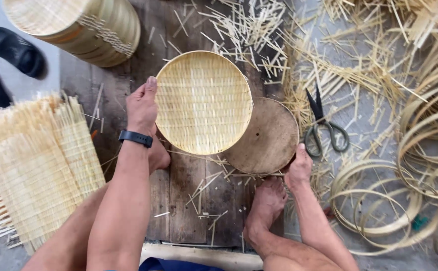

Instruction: Weaving and assembling bamboo strips into steamer baskets.

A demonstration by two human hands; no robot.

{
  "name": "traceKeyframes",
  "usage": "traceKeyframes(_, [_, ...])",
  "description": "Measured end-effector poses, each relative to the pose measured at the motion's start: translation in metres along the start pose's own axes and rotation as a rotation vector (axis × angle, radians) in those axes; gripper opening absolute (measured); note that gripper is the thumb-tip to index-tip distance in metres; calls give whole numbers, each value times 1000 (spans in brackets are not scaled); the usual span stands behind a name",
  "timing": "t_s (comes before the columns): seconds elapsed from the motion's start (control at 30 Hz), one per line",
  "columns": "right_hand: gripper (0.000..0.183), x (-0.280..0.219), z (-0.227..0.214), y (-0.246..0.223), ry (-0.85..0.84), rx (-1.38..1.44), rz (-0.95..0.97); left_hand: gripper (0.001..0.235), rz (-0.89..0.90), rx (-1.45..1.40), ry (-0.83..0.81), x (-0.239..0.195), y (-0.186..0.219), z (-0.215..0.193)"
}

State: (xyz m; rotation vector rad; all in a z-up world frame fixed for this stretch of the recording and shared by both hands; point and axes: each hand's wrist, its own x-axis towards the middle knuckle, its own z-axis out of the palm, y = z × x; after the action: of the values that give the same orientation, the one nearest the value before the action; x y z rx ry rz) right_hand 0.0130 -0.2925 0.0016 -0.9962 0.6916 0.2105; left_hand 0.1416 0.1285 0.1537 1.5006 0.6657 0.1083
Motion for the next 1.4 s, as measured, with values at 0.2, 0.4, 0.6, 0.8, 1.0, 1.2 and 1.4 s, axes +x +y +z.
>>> traceKeyframes(0.2, [42,-48,61,-32,54,-474,180,42,-278,2,-158,14,-82,44])
traceKeyframes(0.4, [52,-46,36,16,-94,-464,229,43,132,569,-149,1,-84,93])
traceKeyframes(0.6, [46,-26,-23,66,-151,-564,88,78,842,1033,-491,-157,-78,175])
traceKeyframes(0.8, [33,-44,16,27,-173,-645,17,44,836,1135,-474,-177,-152,150])
traceKeyframes(1.0, [31,-44,26,20,-165,-637,156,23,1210,1278,-501,-55,-77,55])
traceKeyframes(1.2, [31,-35,12,29,-168,-612,171,19,1354,1586,255,73,81,-38])
traceKeyframes(1.4, [30,-31,3,29,-151,-635,220,8,965,1466,382,193,97,-105])
